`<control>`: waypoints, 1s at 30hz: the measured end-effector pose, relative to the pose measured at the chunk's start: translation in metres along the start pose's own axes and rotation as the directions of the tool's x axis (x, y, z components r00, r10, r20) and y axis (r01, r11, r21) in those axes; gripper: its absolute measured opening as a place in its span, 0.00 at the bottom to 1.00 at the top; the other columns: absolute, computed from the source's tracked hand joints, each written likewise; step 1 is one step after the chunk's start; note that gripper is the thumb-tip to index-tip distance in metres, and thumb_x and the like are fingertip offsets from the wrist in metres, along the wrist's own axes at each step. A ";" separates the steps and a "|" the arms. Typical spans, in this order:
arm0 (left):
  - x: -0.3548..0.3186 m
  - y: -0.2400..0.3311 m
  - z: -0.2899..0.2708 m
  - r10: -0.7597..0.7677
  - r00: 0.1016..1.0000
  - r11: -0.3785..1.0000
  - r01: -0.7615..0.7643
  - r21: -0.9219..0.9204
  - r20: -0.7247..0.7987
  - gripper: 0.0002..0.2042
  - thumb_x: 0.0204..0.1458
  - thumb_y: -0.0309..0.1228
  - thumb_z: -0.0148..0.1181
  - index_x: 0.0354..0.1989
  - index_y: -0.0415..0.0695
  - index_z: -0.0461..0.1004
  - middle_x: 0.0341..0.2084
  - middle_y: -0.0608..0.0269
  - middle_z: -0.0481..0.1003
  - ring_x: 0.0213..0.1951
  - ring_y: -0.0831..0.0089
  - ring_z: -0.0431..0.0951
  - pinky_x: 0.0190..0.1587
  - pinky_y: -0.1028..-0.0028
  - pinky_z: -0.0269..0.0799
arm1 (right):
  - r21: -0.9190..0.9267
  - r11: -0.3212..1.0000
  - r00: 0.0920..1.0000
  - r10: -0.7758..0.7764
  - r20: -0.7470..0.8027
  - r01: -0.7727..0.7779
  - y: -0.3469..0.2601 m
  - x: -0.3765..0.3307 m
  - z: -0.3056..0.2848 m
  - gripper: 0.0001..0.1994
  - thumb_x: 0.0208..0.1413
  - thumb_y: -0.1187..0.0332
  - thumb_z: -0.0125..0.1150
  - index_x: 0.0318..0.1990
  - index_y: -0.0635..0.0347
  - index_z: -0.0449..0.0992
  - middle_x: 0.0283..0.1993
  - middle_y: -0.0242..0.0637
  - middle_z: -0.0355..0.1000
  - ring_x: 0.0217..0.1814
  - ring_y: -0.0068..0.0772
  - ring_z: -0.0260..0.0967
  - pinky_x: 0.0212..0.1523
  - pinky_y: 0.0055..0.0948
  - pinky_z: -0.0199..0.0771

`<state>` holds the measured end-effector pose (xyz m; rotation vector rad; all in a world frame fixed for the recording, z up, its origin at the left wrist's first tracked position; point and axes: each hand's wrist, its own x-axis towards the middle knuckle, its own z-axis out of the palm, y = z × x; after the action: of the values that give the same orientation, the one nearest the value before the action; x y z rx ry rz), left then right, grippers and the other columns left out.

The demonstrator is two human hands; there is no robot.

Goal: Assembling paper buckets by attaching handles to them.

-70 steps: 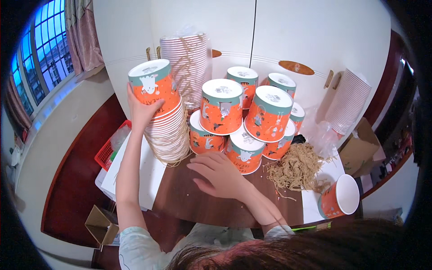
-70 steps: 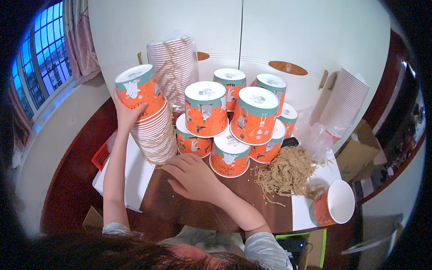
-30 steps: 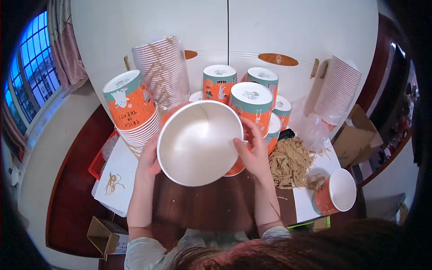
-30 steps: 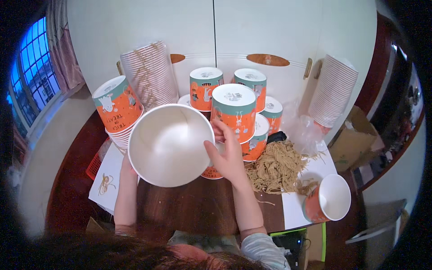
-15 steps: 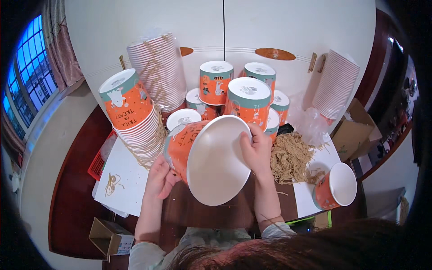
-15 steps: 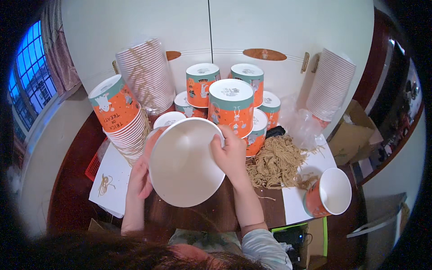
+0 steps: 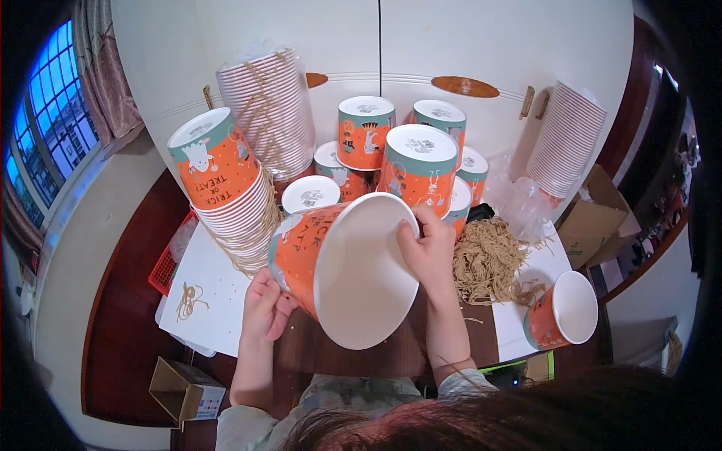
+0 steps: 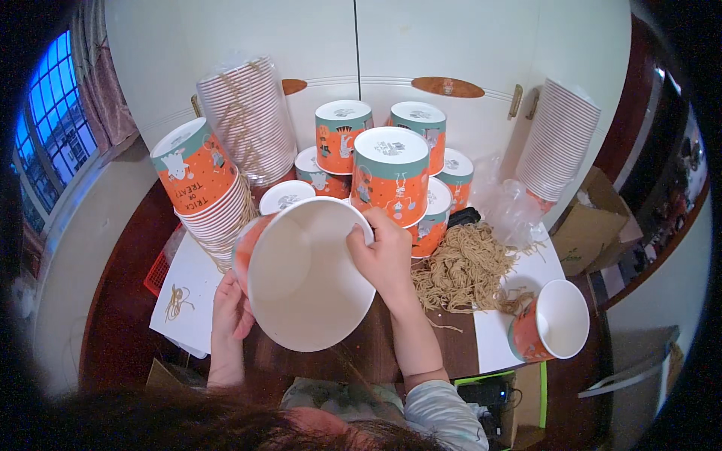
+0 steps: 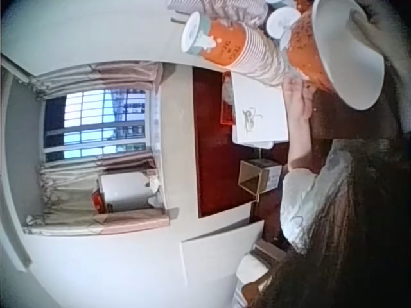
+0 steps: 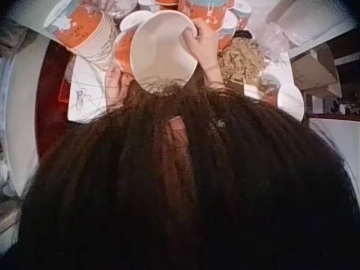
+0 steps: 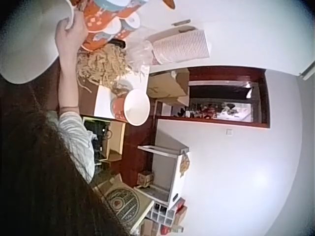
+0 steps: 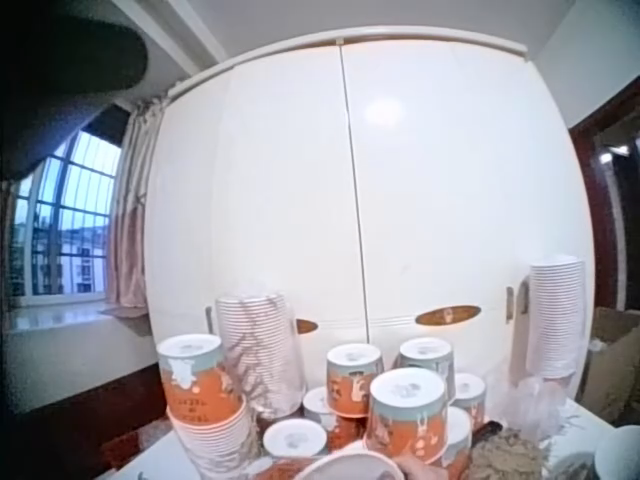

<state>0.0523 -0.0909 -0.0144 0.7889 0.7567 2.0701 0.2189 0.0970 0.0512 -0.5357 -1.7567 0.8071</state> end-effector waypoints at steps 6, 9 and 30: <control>-0.003 0.002 -0.010 -0.051 0.994 0.997 0.057 0.061 -0.096 0.11 0.55 0.32 0.47 0.42 0.39 0.63 0.41 0.56 0.70 0.42 0.68 0.72 0.44 0.67 0.71 | -0.087 0.996 0.982 0.015 0.186 0.002 -0.004 -0.001 -0.015 0.10 0.45 0.68 0.56 0.21 0.66 0.70 0.19 0.43 0.67 0.18 0.34 0.65 0.19 0.29 0.62; -0.007 0.000 -0.016 -0.115 0.978 0.992 0.123 0.036 -0.173 0.10 0.55 0.31 0.46 0.42 0.39 0.63 0.40 0.57 0.70 0.41 0.70 0.72 0.44 0.70 0.70 | -0.016 1.000 0.951 0.008 0.310 -0.003 -0.007 -0.001 -0.026 0.11 0.47 0.68 0.55 0.20 0.67 0.70 0.17 0.41 0.66 0.16 0.28 0.63 0.19 0.28 0.60; -0.029 -0.048 -0.031 -0.275 0.949 0.689 0.308 0.656 -0.157 0.15 0.55 0.28 0.46 0.50 0.39 0.64 0.43 0.63 0.70 0.44 0.76 0.69 0.47 0.76 0.64 | -0.163 0.986 0.735 0.089 0.672 0.029 0.036 -0.027 -0.043 0.15 0.45 0.70 0.49 0.42 0.61 0.70 0.20 0.42 0.68 0.21 0.38 0.68 0.26 0.32 0.67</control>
<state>0.0657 -0.0976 -0.0763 0.9237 1.6070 1.5044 0.2665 0.1136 0.0154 -0.3935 -2.5193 0.9618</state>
